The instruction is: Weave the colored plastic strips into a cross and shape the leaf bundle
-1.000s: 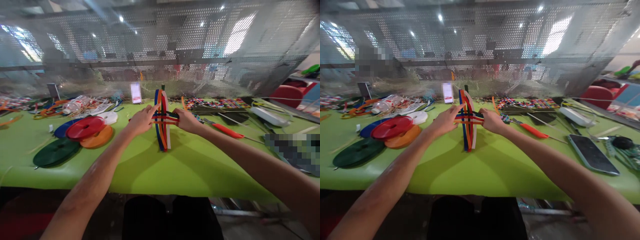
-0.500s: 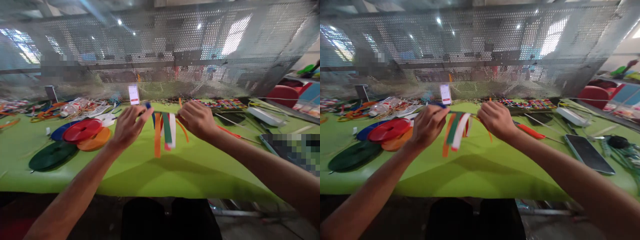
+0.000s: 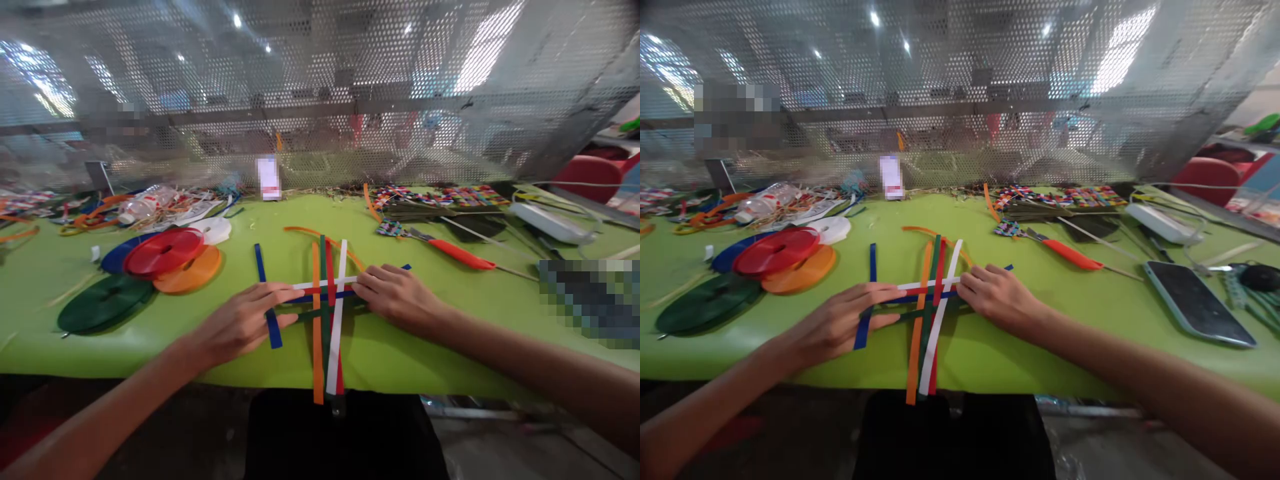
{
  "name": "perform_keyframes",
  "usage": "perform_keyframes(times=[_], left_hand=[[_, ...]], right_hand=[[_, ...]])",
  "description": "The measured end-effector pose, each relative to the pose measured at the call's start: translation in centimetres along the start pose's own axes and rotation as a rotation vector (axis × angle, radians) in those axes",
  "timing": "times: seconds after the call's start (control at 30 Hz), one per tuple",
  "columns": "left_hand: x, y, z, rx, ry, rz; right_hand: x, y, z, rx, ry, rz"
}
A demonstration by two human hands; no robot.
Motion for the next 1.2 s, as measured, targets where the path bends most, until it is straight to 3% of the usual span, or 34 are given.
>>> perform_keyframes(times=[0.13,0.37,0.5,0.67,0.77,0.87,0.97,1.1,1.2], left_hand=[[-1.0,0.2,0.3,0.006,0.016,-0.07],[-0.9,0.4,0.3,0.007,0.025,-0.031],[-0.9,0.6,-0.6,-0.119,0.185,0.0],[-2.2,1.2,-2.3,-0.324,0.346,-0.119],[-2.7,1.7,-3.0,-0.379,0.35,-0.19],[-2.9,2.1,-3.1,-0.327,0.276,-0.259],[-3.0,2.5,-2.2,-0.225,0.154,-0.357],[-2.3,3.3,-0.3,-0.007,-0.054,-0.527],[-1.3,3.9,1.6,0.045,-0.134,-0.606]], right_hand=[[0.0,0.1,0.1,0.0,-0.011,-0.004],[0.2,0.2,0.3,-0.002,-0.035,0.001],[0.2,0.1,0.4,0.001,-0.095,0.029],[0.4,0.2,0.2,0.002,-0.234,0.073],[1.9,-0.1,0.1,0.022,-0.423,0.167],[4.6,-0.9,1.0,-0.034,-0.506,0.369],[6.9,-2.1,3.4,-0.262,-0.475,0.563],[7.4,-3.9,5.5,-0.333,-0.446,0.654],[7.0,-4.3,6.3,-0.318,-0.431,0.71]])
Point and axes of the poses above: each hand's wrist, its own y-axis away from the middle knuckle, its own z-axis out of the palm, x = y × z, the point moved 5 cm from there along -y, towards the middle knuckle, and after that the axes turned 3 degrees about -x, right-handed, at the moved point
